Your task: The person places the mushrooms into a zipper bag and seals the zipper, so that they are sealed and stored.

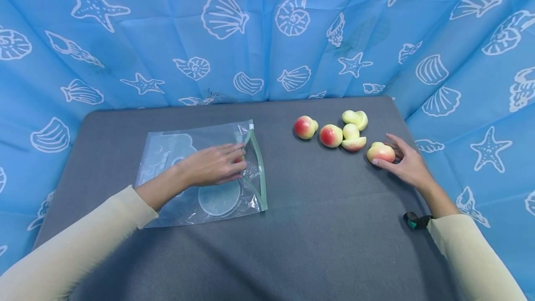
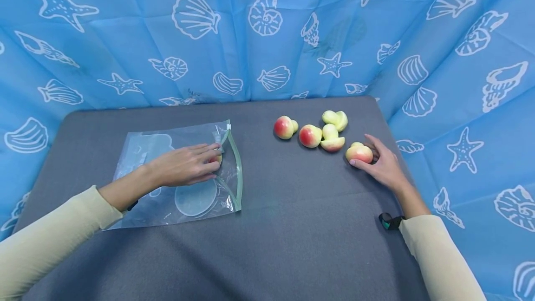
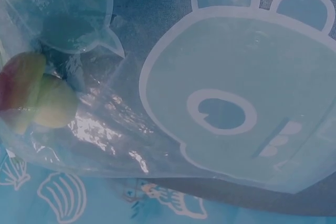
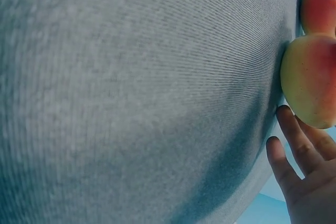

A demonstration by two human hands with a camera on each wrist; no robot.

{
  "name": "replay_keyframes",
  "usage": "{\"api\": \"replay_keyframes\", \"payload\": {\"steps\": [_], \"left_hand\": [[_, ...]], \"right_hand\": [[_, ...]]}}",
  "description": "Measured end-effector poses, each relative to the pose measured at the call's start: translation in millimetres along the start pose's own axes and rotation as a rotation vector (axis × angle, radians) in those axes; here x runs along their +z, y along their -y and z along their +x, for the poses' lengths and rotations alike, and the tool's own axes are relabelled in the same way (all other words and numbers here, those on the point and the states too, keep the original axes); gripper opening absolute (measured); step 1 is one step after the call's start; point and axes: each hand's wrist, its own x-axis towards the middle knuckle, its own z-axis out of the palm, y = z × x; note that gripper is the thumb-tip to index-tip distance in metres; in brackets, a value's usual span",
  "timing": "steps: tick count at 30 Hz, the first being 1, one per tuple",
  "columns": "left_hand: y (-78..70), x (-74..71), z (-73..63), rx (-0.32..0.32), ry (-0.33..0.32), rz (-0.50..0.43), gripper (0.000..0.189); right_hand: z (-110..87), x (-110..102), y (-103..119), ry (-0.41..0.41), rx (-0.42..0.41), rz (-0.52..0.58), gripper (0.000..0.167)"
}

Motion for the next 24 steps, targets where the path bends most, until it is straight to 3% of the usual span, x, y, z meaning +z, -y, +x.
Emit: {"api": "replay_keyframes", "payload": {"steps": [11,24], "left_hand": [[0.1,-2.7,-0.2,0.003,-0.005,-0.017,0.018],[-1.5,-2.5,-0.9,0.003,0.004,-0.009,0.021]], "right_hand": [[-3.6,-0.2,-3.5,-0.017,-0.017,-0.05,0.08],[-9.2,-0.7,-2.3,-0.014,-0.041,0.003,0.067]]}}
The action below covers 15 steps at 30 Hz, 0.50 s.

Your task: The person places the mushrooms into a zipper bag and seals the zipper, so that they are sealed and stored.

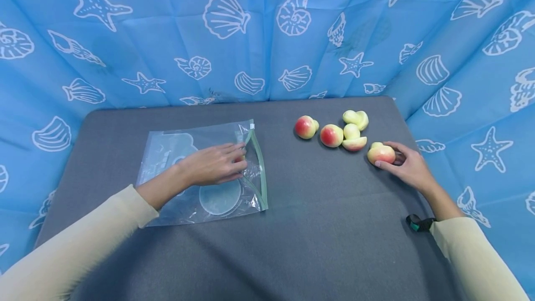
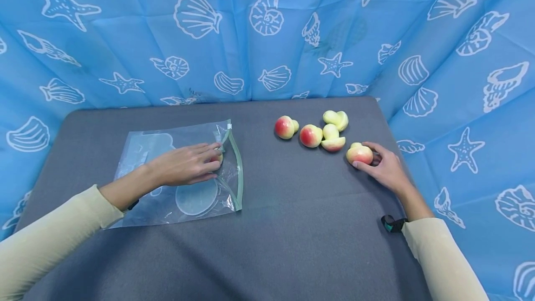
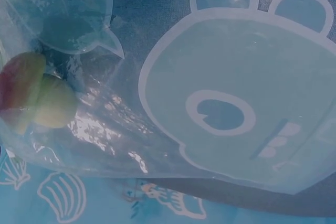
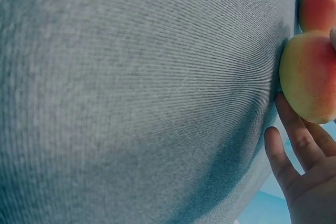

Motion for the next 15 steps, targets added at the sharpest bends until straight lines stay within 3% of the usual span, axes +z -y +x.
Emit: {"api": "replay_keyframes", "payload": {"steps": [15], "left_hand": [[1.0,3.8,0.7,-0.001,0.003,0.006,0.019]], "right_hand": [[-1.6,-1.9,-1.4,0.008,0.011,0.054,0.065]]}}
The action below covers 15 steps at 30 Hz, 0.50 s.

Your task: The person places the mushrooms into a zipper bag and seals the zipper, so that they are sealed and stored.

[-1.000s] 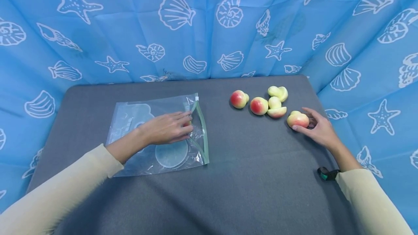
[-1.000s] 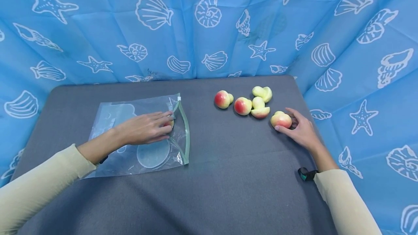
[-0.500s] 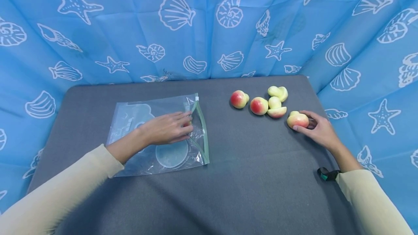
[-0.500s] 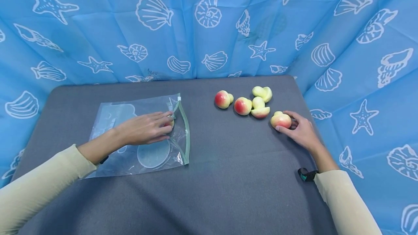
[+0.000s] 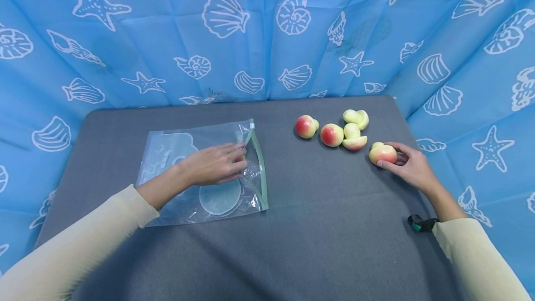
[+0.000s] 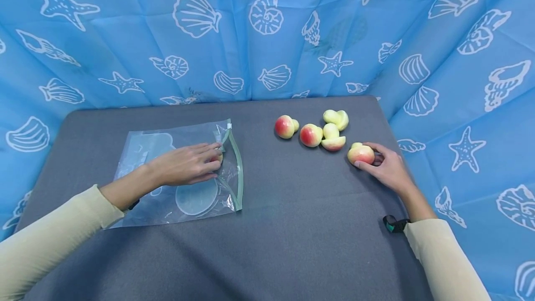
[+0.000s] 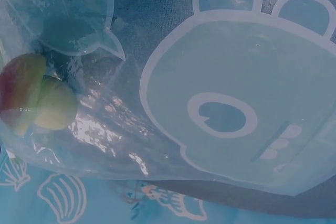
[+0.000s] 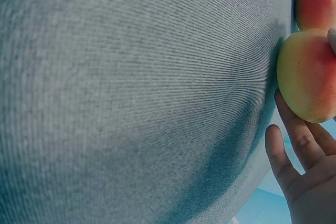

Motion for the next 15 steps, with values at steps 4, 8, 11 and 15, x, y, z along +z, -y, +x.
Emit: {"api": "replay_keyframes", "payload": {"steps": [4,8,11,15], "left_hand": [[-0.5,-0.7,0.2,-0.001,-0.002,-0.002,0.019],[-0.2,-0.5,0.3,0.002,-0.007,-0.004,0.019],[0.0,-0.7,0.5,0.005,-0.01,-0.007,0.019],[0.0,-1.5,0.4,0.001,-0.012,-0.012,0.019]], "right_hand": [[-0.4,0.3,-1.7,-0.008,-0.016,0.009,0.064],[-1.0,-0.2,-1.8,-0.022,-0.017,-0.007,0.063],[-1.9,-1.8,0.2,-0.037,-0.002,-0.026,0.064],[-3.3,-4.7,4.7,-0.067,-0.003,-0.03,0.063]]}}
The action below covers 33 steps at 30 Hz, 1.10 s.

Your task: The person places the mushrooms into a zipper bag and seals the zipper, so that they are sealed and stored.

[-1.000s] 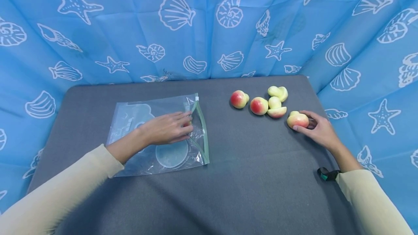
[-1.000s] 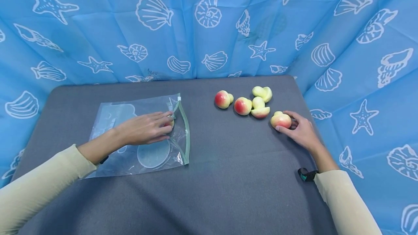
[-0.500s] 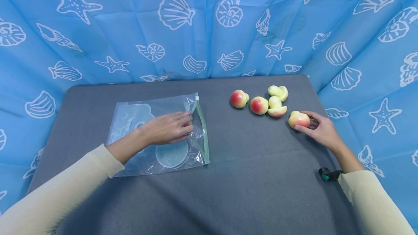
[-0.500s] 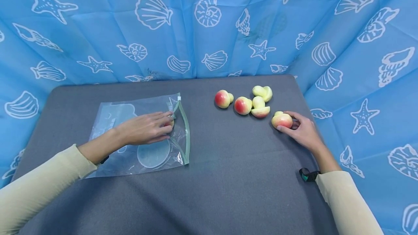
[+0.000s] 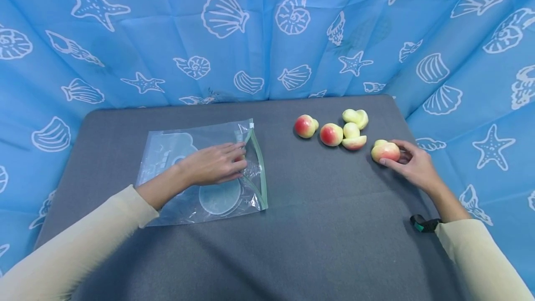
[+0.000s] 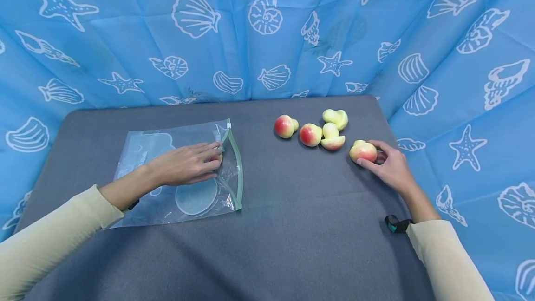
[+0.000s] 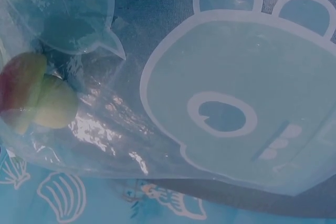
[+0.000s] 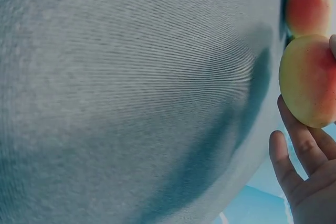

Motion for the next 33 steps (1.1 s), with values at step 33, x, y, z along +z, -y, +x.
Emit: {"api": "replay_keyframes", "payload": {"steps": [33], "left_hand": [[0.2,0.2,-2.0,-0.005,0.015,0.017,0.018]], "right_hand": [[18.1,4.5,101.1,-0.021,-0.252,0.011,0.058]]}}
